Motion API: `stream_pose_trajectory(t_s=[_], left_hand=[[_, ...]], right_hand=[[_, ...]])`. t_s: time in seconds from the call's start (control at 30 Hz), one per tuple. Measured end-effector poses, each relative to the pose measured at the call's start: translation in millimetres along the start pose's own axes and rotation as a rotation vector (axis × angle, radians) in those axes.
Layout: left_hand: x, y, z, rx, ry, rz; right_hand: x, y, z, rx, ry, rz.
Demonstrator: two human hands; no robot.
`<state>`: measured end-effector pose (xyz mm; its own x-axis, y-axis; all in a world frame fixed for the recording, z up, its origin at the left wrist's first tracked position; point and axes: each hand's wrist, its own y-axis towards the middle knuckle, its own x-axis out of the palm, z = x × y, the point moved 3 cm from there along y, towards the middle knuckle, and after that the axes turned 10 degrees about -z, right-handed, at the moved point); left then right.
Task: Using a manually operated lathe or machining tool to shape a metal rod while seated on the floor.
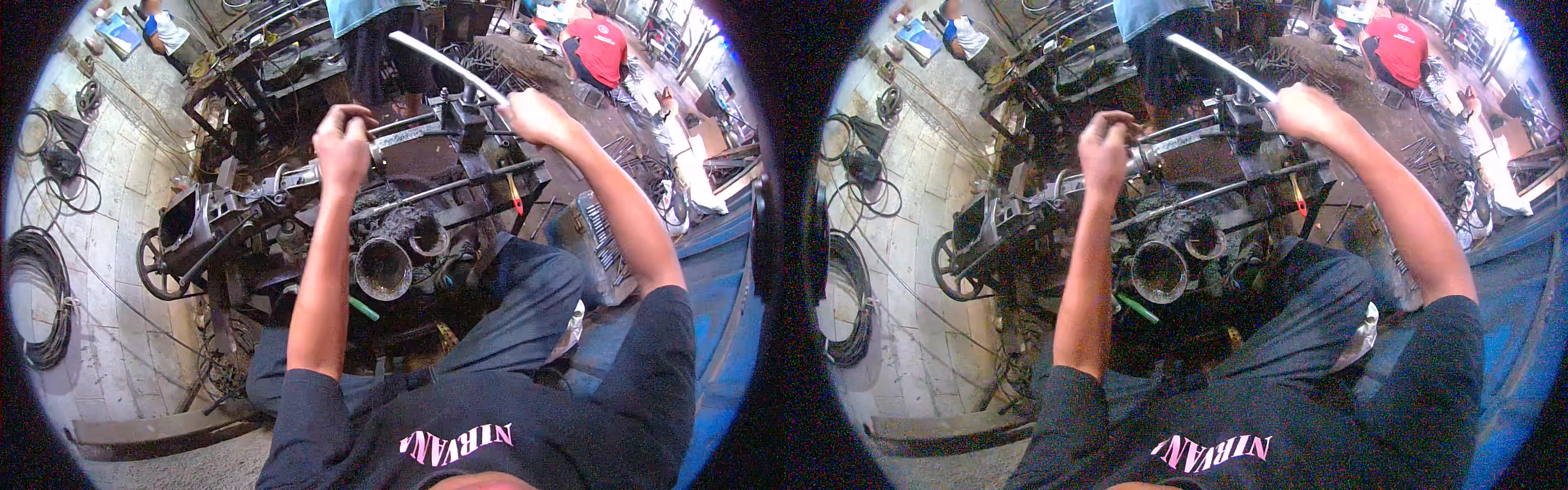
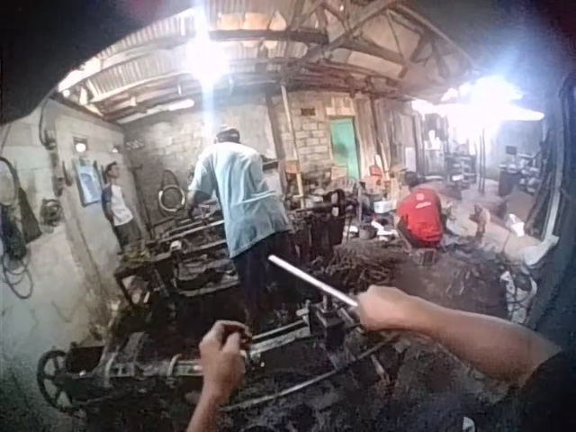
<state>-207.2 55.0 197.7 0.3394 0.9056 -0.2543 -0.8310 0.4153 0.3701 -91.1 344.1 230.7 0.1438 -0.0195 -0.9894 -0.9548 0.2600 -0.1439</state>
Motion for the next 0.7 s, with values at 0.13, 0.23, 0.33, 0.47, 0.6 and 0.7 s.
stream_pose_trajectory(t_s=[0.13, 0.23, 0.33, 0.47, 0.6, 0.7], left_hand=[[65, -3, -22, -0.017, 0.305, -0.127], [117, -1, -35, -0.007, 0.564, -0.295], [132, 7, -69, 0.210, 0.910, -0.241], [144, 22, -108, 0.313, 1.117, -0.321], [150, 19, -124, 0.239, 0.985, -0.259], [152, 16, -123, 0.218, 0.987, -0.247]], right_hand=[[-11, 0, -40, -0.097, 0.006, 0.109], [-5, 10, -52, -0.119, 0.080, 0.207], [-2, -1, -69, -0.082, 0.139, 0.211], [-4, -7, -62, 0.023, 0.247, 0.222], [-6, -9, -64, 0.045, 0.202, 0.206], [-5, -5, -60, 0.028, 0.177, 0.224]])
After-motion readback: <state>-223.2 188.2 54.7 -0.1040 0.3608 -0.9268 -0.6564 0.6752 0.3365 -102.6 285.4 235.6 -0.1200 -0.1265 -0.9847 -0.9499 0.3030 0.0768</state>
